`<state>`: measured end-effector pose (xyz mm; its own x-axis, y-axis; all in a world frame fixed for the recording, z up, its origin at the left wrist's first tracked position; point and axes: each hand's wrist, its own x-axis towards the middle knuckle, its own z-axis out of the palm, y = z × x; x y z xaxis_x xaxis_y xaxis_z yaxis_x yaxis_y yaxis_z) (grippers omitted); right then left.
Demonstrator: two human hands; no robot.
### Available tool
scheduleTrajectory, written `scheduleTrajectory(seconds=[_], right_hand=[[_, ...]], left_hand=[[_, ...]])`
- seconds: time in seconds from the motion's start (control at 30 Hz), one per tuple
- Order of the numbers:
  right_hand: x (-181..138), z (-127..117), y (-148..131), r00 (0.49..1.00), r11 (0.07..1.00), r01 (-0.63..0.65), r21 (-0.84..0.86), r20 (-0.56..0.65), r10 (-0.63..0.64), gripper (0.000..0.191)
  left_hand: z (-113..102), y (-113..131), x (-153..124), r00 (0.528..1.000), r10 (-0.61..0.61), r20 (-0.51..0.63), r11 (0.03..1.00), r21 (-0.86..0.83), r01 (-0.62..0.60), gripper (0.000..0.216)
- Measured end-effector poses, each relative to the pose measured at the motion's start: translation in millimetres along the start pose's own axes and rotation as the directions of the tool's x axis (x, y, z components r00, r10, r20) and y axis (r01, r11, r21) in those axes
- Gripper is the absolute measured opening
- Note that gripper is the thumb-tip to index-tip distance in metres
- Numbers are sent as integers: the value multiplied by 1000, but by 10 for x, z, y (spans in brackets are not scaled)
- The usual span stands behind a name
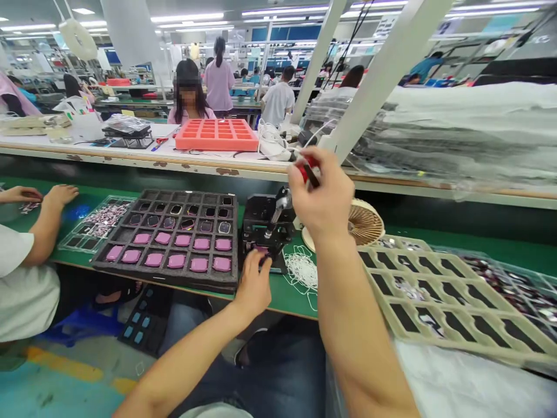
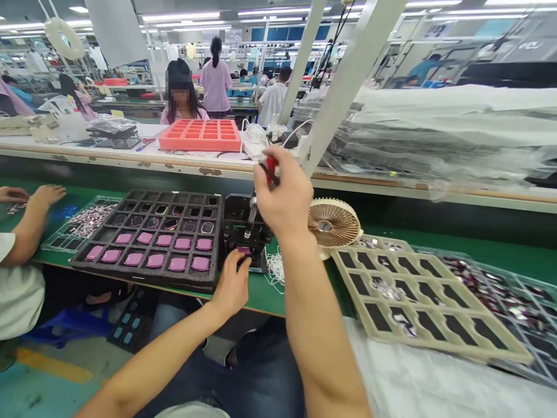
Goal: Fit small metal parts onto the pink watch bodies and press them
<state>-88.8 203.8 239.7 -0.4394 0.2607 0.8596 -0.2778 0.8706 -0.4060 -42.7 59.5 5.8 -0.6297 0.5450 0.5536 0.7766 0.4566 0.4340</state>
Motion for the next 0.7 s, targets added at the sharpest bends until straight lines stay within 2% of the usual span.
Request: scheduleTrajectory(seconds=[0.07,0.1,0.17,0.27,0.33,0.4,0.43,0.47,0.53,0.6,0.63,0.7], right_hand=[[-457,-105,-115,992,1000,7,11,-126,-6,27],[-674,-129,-151,989,1000,-9,18,-149,12,24],[-1032,-120,-181,988,996,-55,70,-143,64,21],[-1315,-75,-174,989,975,-114,189,-71,129,22],[-1385,-104,-164,973,951,-177,252,-98,207,23],[-1447,-188,-154,908,885,-292,362,-185,375,20],[-1493,-239,-145,855,815,-354,459,-195,481,20],[-1554,-289,-132,797,713,-414,566,-152,584,22],[-1715,-370,-95,697,439,-517,735,64,714,31],[-1907,-414,-43,613,188,-593,783,288,736,40],[-2006,-424,-14,574,109,-615,781,349,741,44],[-2194,-433,47,509,48,-639,767,376,774,54]], left_hand=[[-247,35,-138,995,92,26,995,-29,-91,44],[-403,26,-179,994,108,30,994,-33,-107,40],[-745,-85,-149,999,46,8,999,5,-46,34],[-1171,-484,200,985,-163,-56,976,137,170,38],[-1311,-818,525,959,-282,-35,932,227,282,39],[-1340,-1110,805,932,-357,54,898,295,327,34],[-1328,-1224,911,918,-382,108,888,318,333,30],[-1308,-1315,993,902,-402,159,881,336,333,27],[-1270,-1436,1101,869,-431,242,873,355,334,28],[-1260,-1507,1164,843,-451,292,870,355,342,32],[-1267,-1535,1187,834,-457,309,871,345,350,34],[-1300,-1589,1226,823,-462,329,878,302,372,36]])
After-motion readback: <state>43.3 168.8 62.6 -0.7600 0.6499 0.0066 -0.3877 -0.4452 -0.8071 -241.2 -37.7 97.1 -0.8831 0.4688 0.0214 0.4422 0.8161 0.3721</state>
